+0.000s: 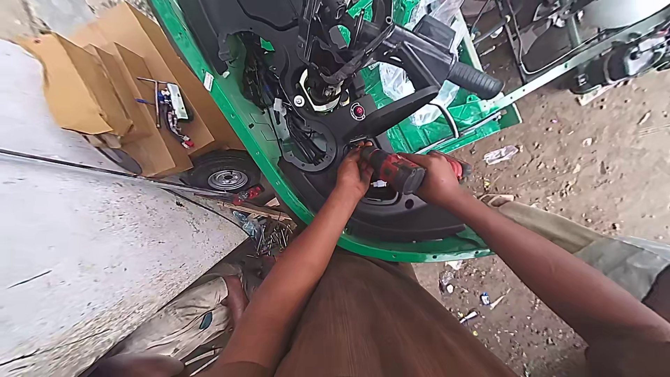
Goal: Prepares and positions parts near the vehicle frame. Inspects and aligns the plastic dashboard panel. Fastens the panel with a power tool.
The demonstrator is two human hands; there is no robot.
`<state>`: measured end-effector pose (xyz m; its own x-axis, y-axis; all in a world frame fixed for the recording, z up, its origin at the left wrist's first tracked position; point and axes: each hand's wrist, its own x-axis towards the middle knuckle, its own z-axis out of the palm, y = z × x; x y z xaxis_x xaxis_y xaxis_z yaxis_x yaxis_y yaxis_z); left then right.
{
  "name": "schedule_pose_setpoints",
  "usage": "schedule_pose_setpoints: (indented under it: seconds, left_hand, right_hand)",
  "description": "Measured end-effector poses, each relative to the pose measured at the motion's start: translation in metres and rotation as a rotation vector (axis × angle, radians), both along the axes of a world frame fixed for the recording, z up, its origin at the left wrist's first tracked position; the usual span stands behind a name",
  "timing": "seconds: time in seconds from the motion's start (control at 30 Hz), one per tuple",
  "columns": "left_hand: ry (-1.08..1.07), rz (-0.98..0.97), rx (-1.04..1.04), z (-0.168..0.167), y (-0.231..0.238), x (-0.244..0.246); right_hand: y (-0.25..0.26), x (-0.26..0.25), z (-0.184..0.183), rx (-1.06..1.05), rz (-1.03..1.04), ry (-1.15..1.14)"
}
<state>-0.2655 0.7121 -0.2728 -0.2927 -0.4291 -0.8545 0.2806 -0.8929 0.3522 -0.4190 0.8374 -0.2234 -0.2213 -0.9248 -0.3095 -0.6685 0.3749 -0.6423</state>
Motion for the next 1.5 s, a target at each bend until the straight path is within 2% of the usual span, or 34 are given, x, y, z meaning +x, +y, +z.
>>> schedule_pose_setpoints:
  seconds: [0.43,0.53,0.6,0.67,0.73,0.8,0.83,0.9,0.97,1.07,1.17,1.5]
  left_hand:
    - [-0.013,0.032,0.004,-0.004,-0.001,-0.002]
    - [-0.078,-0.036,0.012,-0.001,-0.001,-0.002]
    - [-0.194,-0.164,0.007,0.016,-0.003,0.002]
    - [-0.295,-0.363,-0.152,0.04,-0.006,0.014]
    - [-0.435,-0.6,-0.565,0.059,-0.011,0.033]
    - [-0.651,-0.737,-1.065,0.065,-0.027,0.044]
    - [-0.713,-0.794,-1.233,0.064,-0.038,0.045]
    - [-0.724,-0.994,-1.389,0.055,-0.06,0.039]
    - [-0.717,-1.203,-1.418,0.044,-0.072,0.03]
    - [-0.796,-1.319,-1.417,0.04,-0.072,0.023]
    - [-0.863,-1.324,-1.383,0.04,-0.07,0.028]
    - [-0.898,-1.365,-1.39,0.042,-0.064,0.033]
  right_hand:
    - [-0.008,-0.001,-0.004,0.059,-0.015,-0.019]
    - [-0.008,-0.004,-0.005,0.069,-0.016,-0.034]
    - [-0.008,-0.005,-0.007,0.072,-0.018,-0.046]
    - [-0.007,-0.005,-0.011,0.059,-0.016,-0.05]
    - [-0.004,-0.004,-0.013,0.065,-0.026,-0.06]
    - [-0.004,-0.005,-0.013,0.074,-0.033,-0.063]
    - [-0.004,-0.004,-0.013,0.071,-0.027,-0.06]
    - [-0.006,-0.005,-0.013,0.061,-0.016,-0.059]
    - [-0.006,-0.005,-0.011,0.062,-0.013,-0.055]
    - [-0.008,-0.002,-0.006,0.072,-0.016,-0.049]
    - [-0.007,0.0,-0.005,0.09,-0.014,-0.05]
    - [-0.01,0.011,-0.005,0.147,-0.024,-0.023]
